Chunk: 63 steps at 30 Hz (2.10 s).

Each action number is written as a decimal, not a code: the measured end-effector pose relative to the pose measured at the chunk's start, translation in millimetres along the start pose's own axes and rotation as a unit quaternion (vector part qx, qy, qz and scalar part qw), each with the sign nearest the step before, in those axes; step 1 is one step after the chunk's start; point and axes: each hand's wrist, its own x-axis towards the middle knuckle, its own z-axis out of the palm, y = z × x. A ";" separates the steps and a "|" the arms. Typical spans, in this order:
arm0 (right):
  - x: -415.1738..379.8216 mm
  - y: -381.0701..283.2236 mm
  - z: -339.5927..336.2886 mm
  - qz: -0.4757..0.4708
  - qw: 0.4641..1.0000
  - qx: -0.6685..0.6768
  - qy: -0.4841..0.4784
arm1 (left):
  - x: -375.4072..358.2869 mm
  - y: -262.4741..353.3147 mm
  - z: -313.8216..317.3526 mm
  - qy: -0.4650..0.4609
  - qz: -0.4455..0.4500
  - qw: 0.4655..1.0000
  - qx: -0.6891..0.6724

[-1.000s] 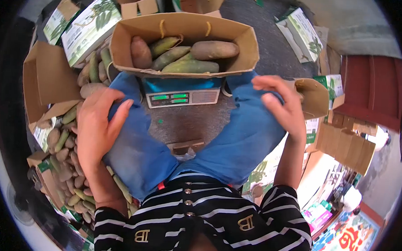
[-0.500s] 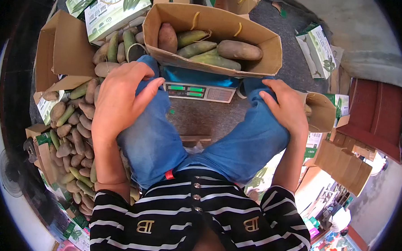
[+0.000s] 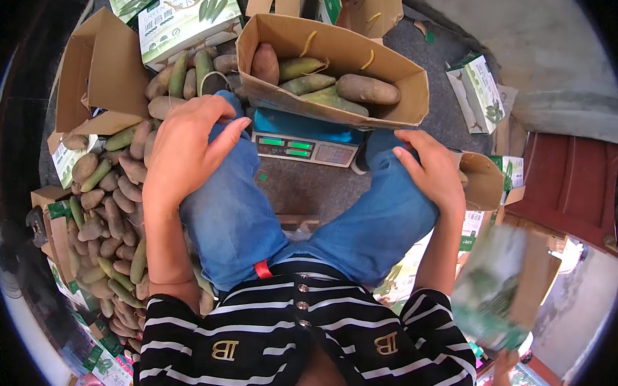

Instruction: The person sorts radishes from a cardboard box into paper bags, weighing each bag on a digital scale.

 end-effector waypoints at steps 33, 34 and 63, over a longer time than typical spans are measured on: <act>39.5 260.5 32.0 0.237 0.941 0.066 0.231 | 9.3 16.7 4.2 -0.039 -0.033 0.998 0.034; 49.5 255.7 39.8 0.228 0.943 0.047 0.236 | 10.3 16.7 4.5 -0.039 -0.038 0.998 0.034; 176.3 266.6 29.0 0.196 0.928 -0.063 0.312 | 16.2 17.2 4.6 -0.050 -0.034 0.998 0.032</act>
